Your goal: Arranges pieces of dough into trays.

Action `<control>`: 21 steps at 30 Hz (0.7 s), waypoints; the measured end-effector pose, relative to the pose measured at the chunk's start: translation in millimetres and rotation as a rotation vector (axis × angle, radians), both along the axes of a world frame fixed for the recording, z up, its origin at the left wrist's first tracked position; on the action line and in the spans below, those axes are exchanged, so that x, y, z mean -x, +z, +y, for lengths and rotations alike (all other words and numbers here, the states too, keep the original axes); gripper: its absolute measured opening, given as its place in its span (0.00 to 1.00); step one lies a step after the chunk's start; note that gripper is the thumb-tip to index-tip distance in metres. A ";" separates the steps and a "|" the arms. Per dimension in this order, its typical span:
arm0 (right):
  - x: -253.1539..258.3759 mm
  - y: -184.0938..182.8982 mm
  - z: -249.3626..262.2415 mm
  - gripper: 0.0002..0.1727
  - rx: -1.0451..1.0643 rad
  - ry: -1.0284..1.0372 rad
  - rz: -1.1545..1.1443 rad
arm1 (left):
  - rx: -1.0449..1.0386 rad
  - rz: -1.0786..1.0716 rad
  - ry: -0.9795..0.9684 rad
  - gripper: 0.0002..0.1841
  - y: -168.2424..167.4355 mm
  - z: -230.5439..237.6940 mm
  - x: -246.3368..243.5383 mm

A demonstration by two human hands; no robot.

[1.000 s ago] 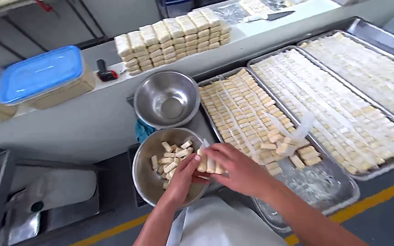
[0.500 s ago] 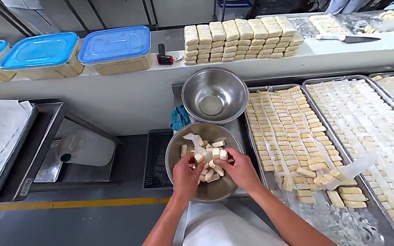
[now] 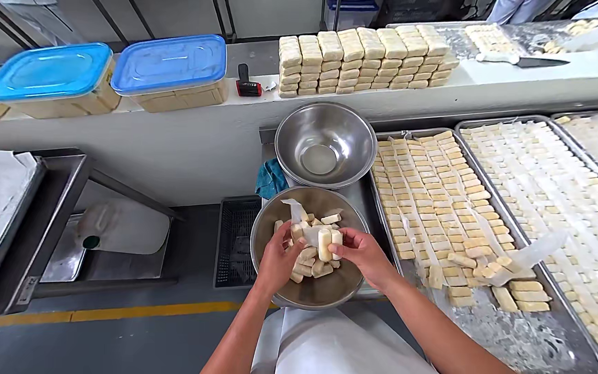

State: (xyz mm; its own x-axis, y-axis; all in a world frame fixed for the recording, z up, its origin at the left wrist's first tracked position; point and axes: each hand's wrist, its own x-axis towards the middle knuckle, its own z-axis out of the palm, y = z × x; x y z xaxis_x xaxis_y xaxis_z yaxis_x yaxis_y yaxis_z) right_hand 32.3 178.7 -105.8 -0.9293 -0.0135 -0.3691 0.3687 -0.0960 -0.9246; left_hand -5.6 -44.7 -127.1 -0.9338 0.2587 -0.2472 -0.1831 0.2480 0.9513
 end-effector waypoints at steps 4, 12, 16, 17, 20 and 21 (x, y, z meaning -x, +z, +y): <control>3.3 -12.2 -13.5 0.20 -0.178 0.050 0.066 | -0.034 -0.036 -0.023 0.25 14.5 13.7 -9.7; -3.4 1.6 -6.6 0.14 0.300 0.078 -0.062 | -0.584 -0.257 -0.005 0.15 3.6 10.8 -14.7; -4.8 -1.6 -3.8 0.18 0.244 0.007 -0.063 | -0.546 -0.261 -0.002 0.25 -1.1 -1.9 -12.6; -3.3 -0.2 -4.4 0.17 0.206 0.003 -0.057 | -0.467 -0.233 -0.004 0.28 -5.6 -7.7 -11.5; -1.3 12.0 -19.1 0.21 0.029 0.141 -0.032 | -0.084 -0.075 -0.097 0.32 -14.6 -25.0 -18.8; -1.5 19.7 -23.3 0.23 -0.026 0.221 0.003 | 0.000 -0.022 -0.143 0.40 -12.2 -21.8 -21.2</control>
